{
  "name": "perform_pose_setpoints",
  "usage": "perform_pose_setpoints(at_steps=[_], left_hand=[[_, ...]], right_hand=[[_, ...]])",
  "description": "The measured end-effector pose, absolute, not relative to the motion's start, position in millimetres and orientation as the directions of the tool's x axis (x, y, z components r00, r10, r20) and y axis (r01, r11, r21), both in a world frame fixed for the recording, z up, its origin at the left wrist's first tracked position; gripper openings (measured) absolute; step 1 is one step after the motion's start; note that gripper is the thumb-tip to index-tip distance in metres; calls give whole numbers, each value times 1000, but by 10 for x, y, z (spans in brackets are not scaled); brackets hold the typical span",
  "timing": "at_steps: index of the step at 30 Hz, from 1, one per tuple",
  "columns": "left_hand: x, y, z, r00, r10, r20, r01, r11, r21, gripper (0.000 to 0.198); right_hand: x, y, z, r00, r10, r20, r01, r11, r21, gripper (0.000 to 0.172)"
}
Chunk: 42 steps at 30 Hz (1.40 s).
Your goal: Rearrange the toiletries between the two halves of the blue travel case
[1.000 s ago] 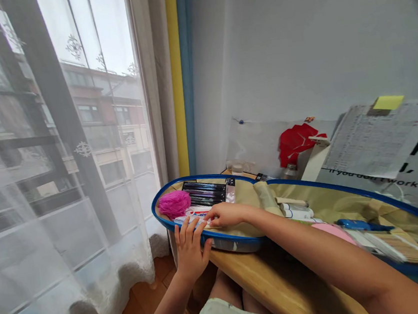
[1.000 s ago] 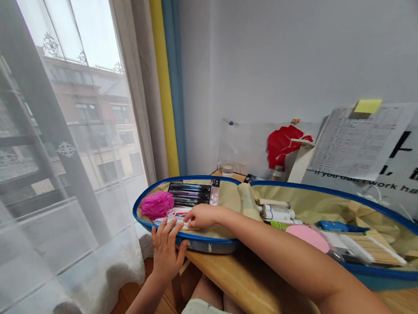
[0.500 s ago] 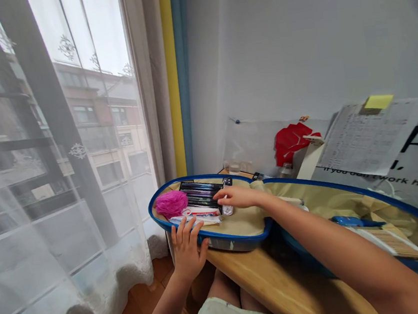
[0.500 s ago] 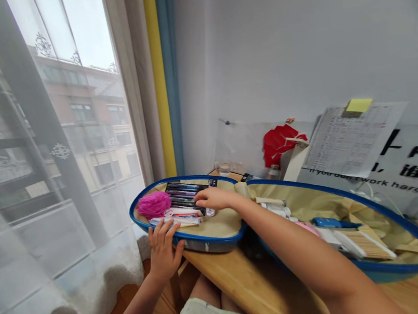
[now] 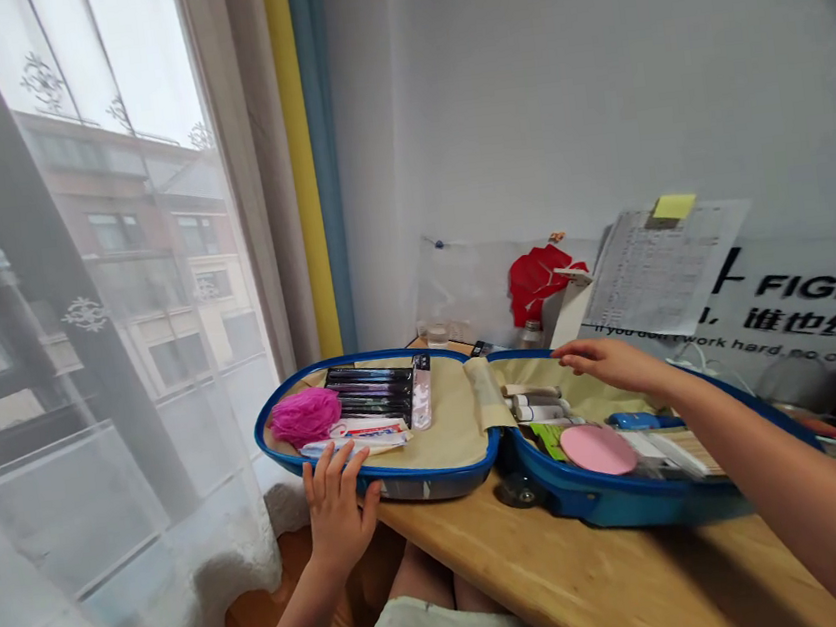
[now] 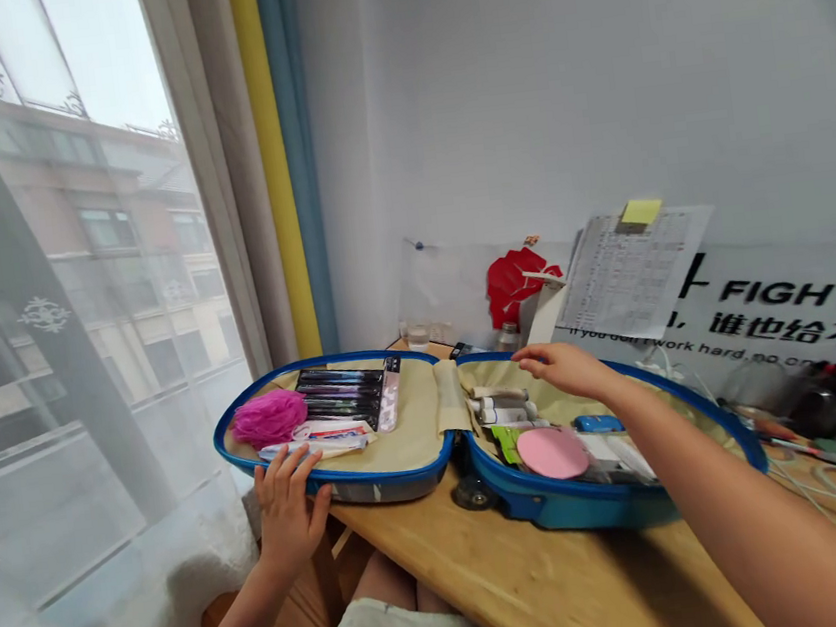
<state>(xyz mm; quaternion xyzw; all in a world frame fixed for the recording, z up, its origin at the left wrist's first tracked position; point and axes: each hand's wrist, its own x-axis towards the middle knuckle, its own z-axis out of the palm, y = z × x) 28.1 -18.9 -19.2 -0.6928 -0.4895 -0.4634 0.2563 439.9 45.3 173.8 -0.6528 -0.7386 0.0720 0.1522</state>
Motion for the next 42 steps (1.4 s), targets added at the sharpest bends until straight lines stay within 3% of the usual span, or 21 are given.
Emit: perform_pose_setpoints(at_steps=[5,10,14,26,29,32,36,39,42], left_hand=[[288,-204,-169,82,429,899,911,-399,107,36],[285,-199,-165,102,412,906,916,-394,76,36],[289,-198,-157,99,406,908,913,-401,80,36],[289,-196,-177,80,435,897,912,-395,110,36],[287,-193,-186,85,430,899,913,-395,102,36],[288,-194,-192,85,441,894,914,-391,106,36],[292,-199,-190,67,456,888,910,-392,133,38],[290,-201,-186,59,465,883,910,-388,143,39],[285,-196,-186,69,459,886,911,-392,132,39]], right_hand=[[4769,250,1560,-28,999,44,924,43,-381,46],[4725,-48,1416,-204,968,-143,928,145,-342,57],[4618,-198,1354,-286,936,-204,926,215,-311,69],[4652,-155,1196,-296,943,-153,934,251,-255,74],[4617,-133,1322,-242,960,-140,953,208,-221,78],[4411,-120,1593,-214,975,-53,942,192,-275,82],[3809,-64,1914,-375,927,-16,884,352,-307,79],[3292,63,1947,-520,852,-63,843,500,-199,74],[2883,226,1827,-570,797,-197,821,561,-106,65]])
